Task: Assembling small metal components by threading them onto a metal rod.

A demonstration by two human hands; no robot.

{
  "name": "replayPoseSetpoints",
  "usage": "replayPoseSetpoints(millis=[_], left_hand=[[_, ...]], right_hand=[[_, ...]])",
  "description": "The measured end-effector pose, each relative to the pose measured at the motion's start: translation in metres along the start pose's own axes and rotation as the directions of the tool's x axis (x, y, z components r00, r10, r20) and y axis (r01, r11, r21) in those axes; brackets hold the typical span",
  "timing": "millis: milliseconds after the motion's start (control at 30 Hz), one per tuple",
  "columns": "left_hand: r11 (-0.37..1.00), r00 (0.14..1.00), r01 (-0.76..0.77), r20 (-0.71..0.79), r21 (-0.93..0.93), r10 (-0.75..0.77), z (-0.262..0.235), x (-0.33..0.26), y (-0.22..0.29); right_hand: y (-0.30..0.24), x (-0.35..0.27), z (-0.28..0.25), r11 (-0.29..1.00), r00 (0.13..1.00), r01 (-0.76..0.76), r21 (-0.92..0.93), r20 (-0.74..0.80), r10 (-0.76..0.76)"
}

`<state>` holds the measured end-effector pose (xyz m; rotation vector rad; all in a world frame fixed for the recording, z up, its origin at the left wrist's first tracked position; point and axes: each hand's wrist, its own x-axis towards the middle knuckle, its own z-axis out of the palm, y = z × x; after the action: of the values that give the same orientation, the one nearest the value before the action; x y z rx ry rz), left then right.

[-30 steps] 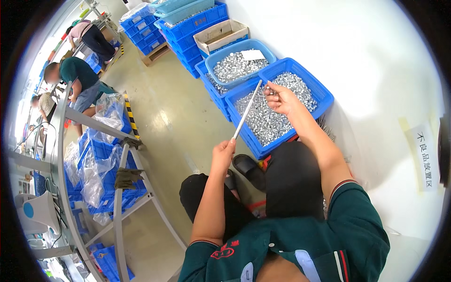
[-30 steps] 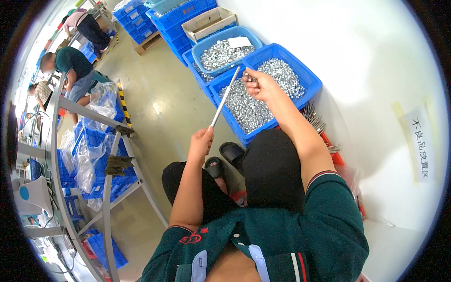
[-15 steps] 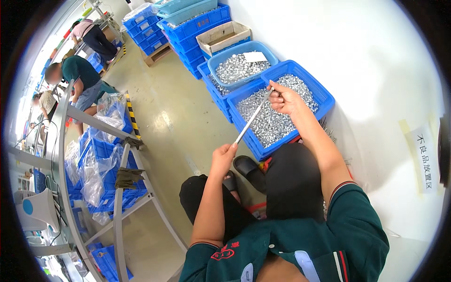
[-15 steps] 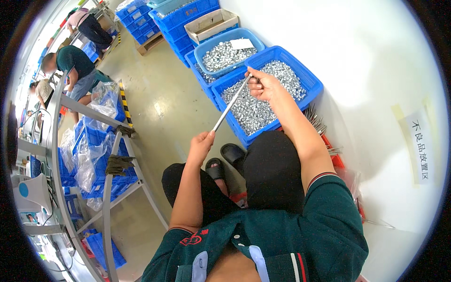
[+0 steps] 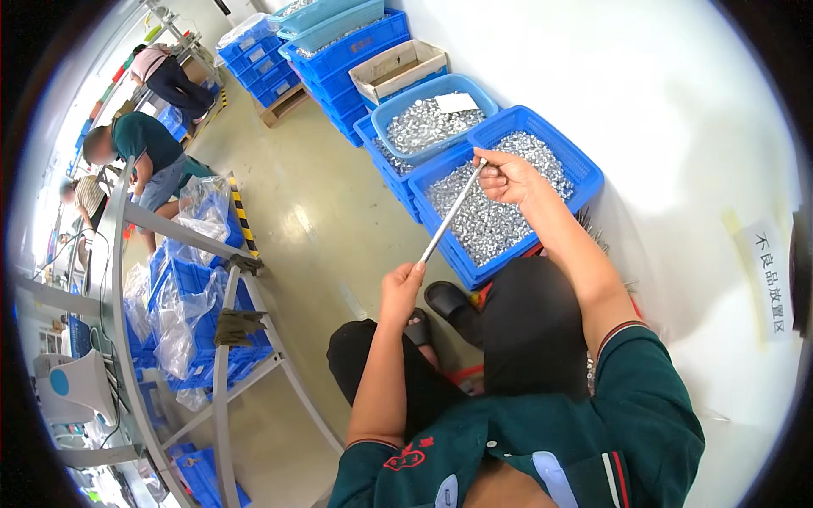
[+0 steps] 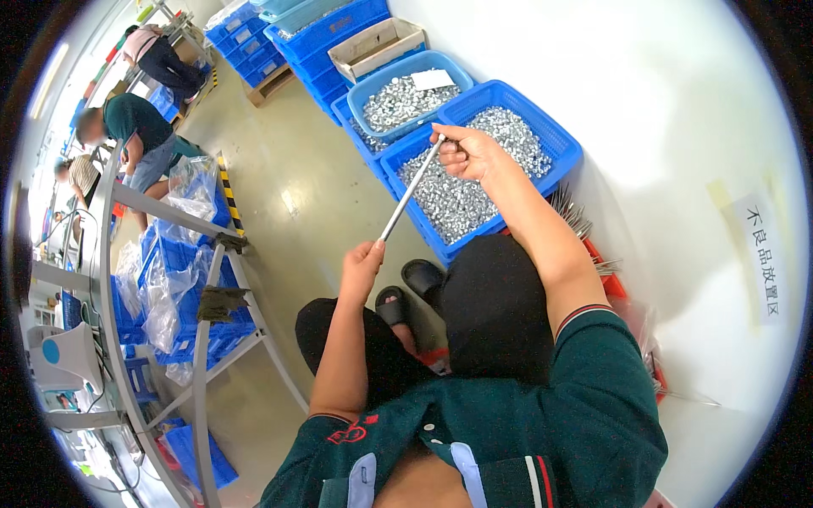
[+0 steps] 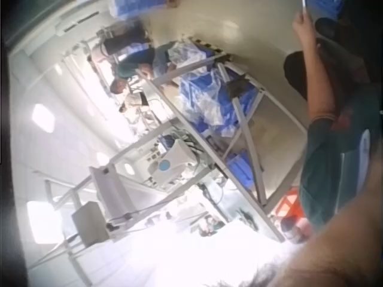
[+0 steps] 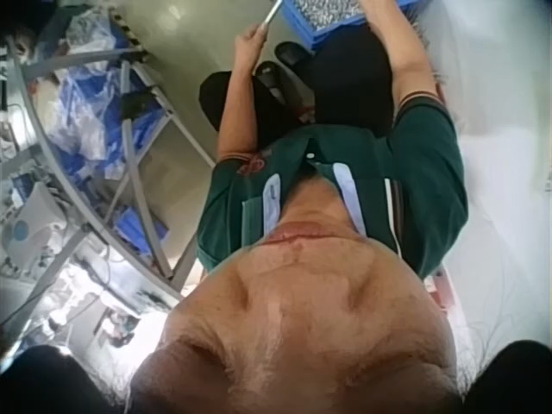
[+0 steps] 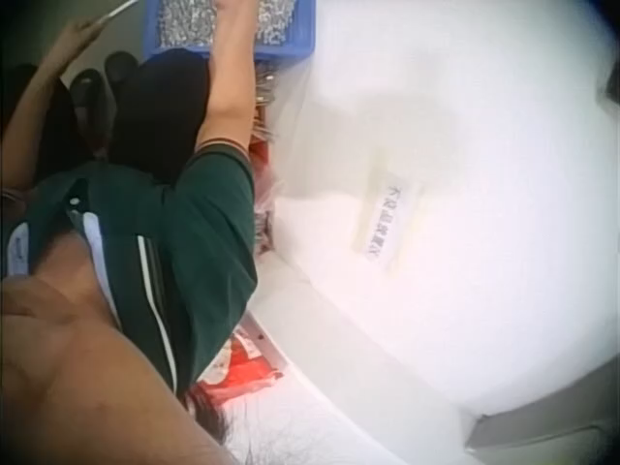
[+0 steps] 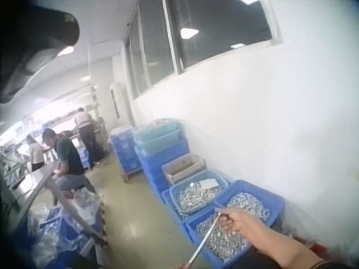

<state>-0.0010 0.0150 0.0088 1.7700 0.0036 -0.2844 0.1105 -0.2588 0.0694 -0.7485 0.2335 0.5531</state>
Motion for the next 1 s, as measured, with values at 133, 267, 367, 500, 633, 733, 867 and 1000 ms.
replayPoseSetpoints(millis=[133, 267, 367, 500, 633, 733, 867, 1000], left_hand=[[0.998, 0.999, 0.045, 0.007, -0.049, -0.044, 0.005, 0.002, 0.006], [0.990, 0.995, 0.097, 0.010, -0.106, -0.097, 0.010, 0.005, 0.012], [0.966, 0.988, 0.152, 0.036, -0.209, -0.148, 0.010, 0.005, 0.017], [0.965, 0.986, 0.161, -0.007, -0.207, -0.166, 0.008, 0.005, 0.019], [0.990, 0.995, 0.077, -0.061, -0.119, -0.085, 0.005, 0.010, 0.002], [0.996, 0.993, 0.075, -0.084, -0.055, -0.079, 0.001, 0.011, -0.002], [0.995, 0.992, 0.087, -0.084, -0.042, -0.090, 0.000, 0.007, 0.003], [0.998, 0.994, 0.069, -0.081, -0.014, -0.070, -0.003, 0.005, 0.004]], right_hand=[[0.010, -0.004, 0.013, 0.996, 0.996, 0.087, -0.024, -0.025, -0.087], [0.016, -0.003, 0.017, 0.890, 0.982, 0.186, -0.417, 0.063, -0.176], [0.024, -0.006, 0.021, 0.809, 0.997, 0.061, -0.585, 0.076, -0.020], [0.021, 0.000, 0.006, 0.825, 0.987, 0.072, -0.561, -0.078, -0.139], [0.020, 0.008, -0.008, 0.954, 0.973, 0.002, -0.301, -0.219, -0.071], [0.015, 0.009, -0.005, 0.985, 0.971, 0.071, -0.155, -0.216, -0.104], [0.012, 0.008, -0.012, 0.997, 0.994, 0.071, 0.009, -0.088, -0.070], [0.011, 0.010, -0.016, 0.985, 0.992, 0.121, 0.126, -0.047, -0.116]])
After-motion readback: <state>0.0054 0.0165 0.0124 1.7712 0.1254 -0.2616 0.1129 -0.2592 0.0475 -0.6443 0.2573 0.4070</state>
